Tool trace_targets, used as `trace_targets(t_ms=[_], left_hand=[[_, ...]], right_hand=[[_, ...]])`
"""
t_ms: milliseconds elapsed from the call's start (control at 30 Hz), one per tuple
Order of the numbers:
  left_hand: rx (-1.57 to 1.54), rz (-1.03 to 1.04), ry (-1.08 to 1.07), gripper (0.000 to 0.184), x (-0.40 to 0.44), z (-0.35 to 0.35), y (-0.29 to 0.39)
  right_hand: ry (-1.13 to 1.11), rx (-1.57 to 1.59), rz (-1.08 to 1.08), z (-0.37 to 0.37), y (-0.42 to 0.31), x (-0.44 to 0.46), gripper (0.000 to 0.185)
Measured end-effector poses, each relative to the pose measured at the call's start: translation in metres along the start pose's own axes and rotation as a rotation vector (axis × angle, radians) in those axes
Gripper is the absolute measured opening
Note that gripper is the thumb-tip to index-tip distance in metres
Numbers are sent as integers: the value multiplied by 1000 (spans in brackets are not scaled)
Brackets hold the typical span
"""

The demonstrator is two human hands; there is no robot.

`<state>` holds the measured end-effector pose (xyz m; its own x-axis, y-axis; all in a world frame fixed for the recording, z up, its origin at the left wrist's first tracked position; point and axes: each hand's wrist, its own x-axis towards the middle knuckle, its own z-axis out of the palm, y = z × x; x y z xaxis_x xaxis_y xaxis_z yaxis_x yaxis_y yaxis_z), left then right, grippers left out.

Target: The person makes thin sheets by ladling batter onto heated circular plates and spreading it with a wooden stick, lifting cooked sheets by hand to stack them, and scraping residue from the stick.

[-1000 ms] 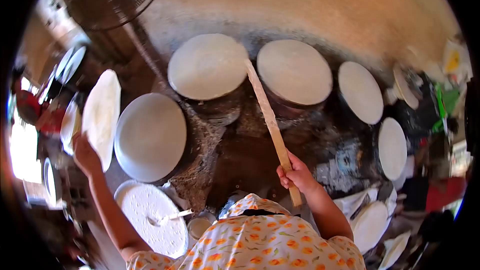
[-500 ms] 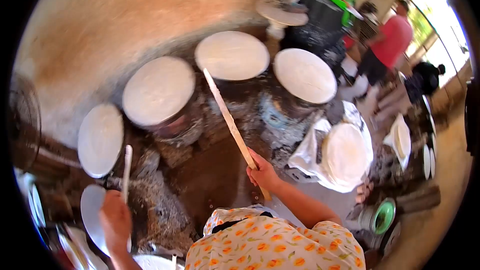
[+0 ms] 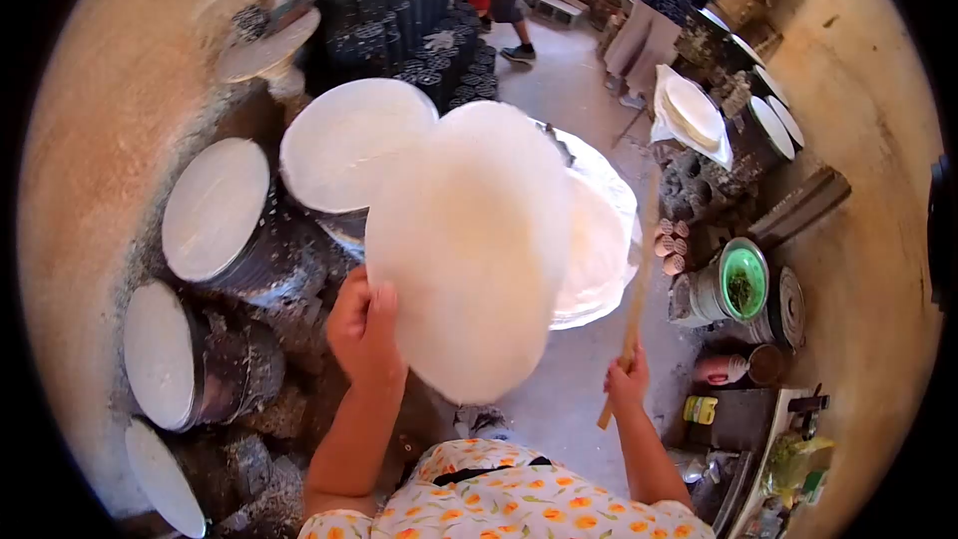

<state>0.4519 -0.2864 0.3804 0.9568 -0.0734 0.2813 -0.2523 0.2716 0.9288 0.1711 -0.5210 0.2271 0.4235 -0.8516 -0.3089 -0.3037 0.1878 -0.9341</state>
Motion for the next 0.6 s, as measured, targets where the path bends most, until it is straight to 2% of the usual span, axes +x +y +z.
trace_targets(t_ms=[33, 100, 167, 233, 300, 333, 367, 467, 533, 567, 600], left_hand=[[-6, -5, -15, 16, 5, 20, -25], [-318, -348, 47, 14, 4, 54, -79], [-438, -444, 59, 13, -6, 85, -152], [-332, -531, 117, 12, -24, 107, -223], [-144, -709, 59, 13, -42, 111, -293], [-139, -713, 73, 13, -50, 113, -320], [-102, -829, 58, 12, -58, 115, -342], [-60, -1054, -5, 9, -70, 104, -357], [32, -1016, -243, 13, -72, 86, -336], [308, -872, -523, 10, -70, 70, -318], [124, -962, -441, 8, -82, 52, -304]], right_hand=[[101, -3, -8, -19, 7, 0, 75], [219, -11, -7, -45, 19, -13, 75], [283, -15, -3, -63, 26, -26, 75], [297, -11, -6, -76, 46, -40, 74], [288, -11, -7, -79, 57, -49, 74], [277, -26, 14, -77, 58, -52, 74], [258, -42, 33, -75, 58, -54, 74], [159, -49, 40, -65, 56, -46, 72], [74, -112, 45, -49, 50, -29, 70], [17, -157, 12, -38, 47, -17, 68], [-95, -172, -44, -26, 39, -5, 66]])
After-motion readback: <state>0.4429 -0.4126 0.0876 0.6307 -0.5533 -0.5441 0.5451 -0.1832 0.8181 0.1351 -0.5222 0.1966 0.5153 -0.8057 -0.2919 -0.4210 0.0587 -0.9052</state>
